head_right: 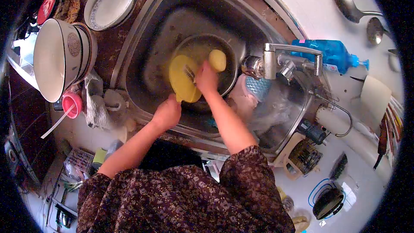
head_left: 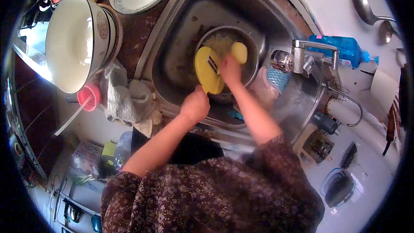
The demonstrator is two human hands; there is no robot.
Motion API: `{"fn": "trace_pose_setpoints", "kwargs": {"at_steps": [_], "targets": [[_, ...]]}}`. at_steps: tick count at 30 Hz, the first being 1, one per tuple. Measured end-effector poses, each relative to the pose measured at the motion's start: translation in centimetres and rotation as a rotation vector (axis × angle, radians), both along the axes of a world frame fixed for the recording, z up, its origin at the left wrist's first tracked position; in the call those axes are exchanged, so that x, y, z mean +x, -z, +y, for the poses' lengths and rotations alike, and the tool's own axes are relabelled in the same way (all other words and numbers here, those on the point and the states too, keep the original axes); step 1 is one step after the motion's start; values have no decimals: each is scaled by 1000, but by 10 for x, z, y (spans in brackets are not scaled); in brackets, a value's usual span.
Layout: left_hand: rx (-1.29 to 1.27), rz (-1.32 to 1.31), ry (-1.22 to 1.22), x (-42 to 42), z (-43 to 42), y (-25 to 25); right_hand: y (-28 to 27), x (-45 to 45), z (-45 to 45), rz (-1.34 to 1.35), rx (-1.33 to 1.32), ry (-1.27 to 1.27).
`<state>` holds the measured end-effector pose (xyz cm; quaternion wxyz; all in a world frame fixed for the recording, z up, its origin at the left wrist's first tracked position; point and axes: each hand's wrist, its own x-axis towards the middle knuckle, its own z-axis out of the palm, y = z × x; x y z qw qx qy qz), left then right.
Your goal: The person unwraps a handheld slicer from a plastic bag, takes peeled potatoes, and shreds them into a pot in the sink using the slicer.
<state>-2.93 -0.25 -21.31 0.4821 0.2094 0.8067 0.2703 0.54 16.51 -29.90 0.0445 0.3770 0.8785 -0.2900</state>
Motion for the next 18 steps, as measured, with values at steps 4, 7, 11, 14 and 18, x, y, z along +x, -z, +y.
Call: {"fn": "trace_pose_setpoints", "kwargs": {"at_steps": [4,7,11,14,18], "targets": [[10,-1,-14,1,1,7,-42,17,-35,66,-123,1],[5,-33,-12,0,0,3,-53,18,-42,74,-152,-64],[80,11,0,3,-3,14,-29,17,-32,25,-188,-44],[25,-7,-28,0,-1,10,-16,25,-29,254,-315,165],[71,-30,-62,1,-3,10,-29,30,-24,75,-288,126]]}}
